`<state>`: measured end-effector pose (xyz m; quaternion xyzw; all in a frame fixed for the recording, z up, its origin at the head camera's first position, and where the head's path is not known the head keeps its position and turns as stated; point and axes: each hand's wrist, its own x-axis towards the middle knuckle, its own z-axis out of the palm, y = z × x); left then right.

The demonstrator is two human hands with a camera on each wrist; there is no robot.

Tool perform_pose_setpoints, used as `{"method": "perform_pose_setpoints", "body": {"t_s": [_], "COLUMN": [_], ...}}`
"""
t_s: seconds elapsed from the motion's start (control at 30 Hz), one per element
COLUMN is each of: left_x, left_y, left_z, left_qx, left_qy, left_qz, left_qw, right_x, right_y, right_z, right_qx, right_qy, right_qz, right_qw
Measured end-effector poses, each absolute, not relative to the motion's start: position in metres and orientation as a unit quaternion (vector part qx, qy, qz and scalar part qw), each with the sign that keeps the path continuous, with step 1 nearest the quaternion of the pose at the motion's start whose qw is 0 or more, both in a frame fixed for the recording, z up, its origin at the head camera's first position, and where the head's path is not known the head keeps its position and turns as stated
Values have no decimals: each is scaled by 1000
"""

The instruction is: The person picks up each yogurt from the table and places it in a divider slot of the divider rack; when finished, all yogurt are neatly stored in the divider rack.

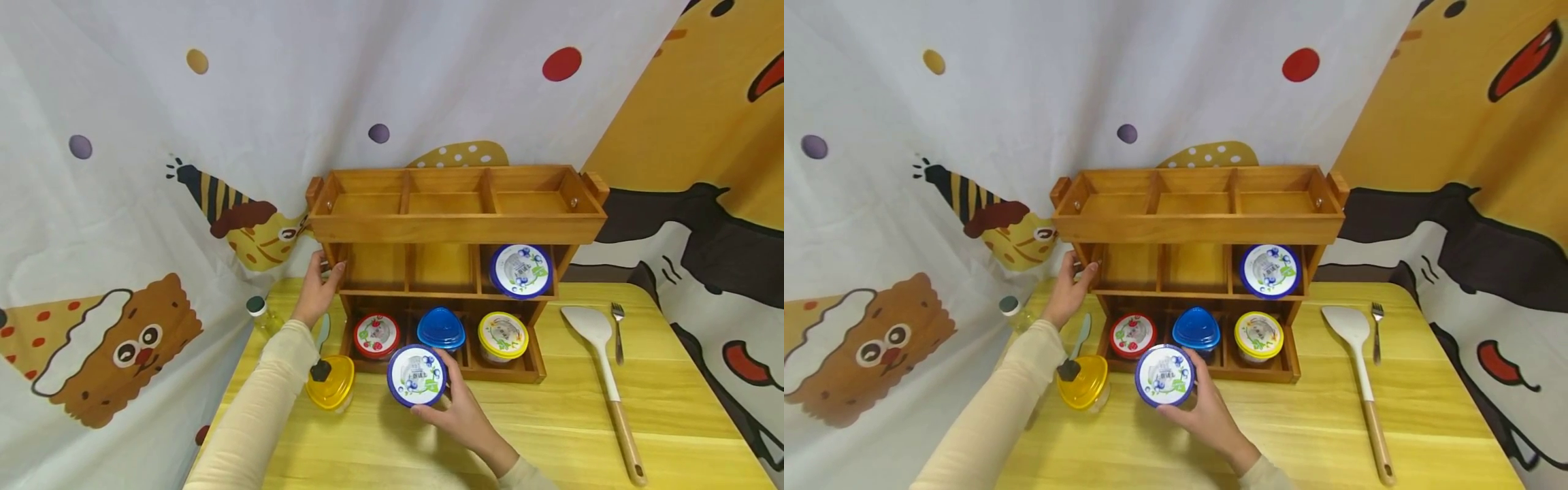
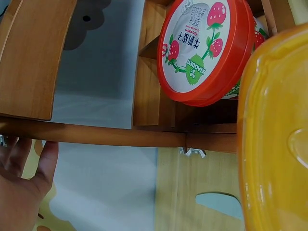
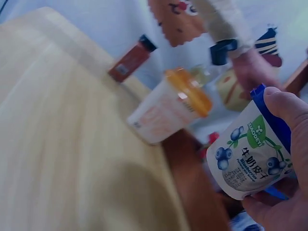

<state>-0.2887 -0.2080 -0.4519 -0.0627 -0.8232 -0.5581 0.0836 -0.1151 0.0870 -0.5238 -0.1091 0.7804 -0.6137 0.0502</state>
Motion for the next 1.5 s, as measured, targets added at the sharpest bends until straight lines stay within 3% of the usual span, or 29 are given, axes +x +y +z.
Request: {"method": "perform_pose_setpoints", "body": {"t_s": [0.2, 0.43, 0.67, 0.9, 1.13, 1.5], "left_x": [-286, -264, -261, -264, -287, -286], "left_y": [-208, -198, -199, -198, -207, -207], "left_z": [-448, -418, -415, -421, -450, -451], "left_qx": [-57, -66, -60, -66, -62, -65], "left_qy": [-820, -825, -823, -825, -819, -818], "left_qz": [-564, -557, -561, -556, -564, -564], "left_qw": [74, 71, 66, 72, 83, 89], "right_x": [-121, -135, -154, -165, -181, -214], "right_y": [100, 113, 119, 121, 123, 119], "right_z": [-495, -459, -427, -417, -411, -410], "right_qx": [-142, -163, -155, -160, -141, -133], "right_qy": [778, 777, 768, 761, 768, 751], "right_qz": [-612, -607, -620, -626, -622, -643], "right_qw": [18, -37, -51, -55, -58, -71]}}
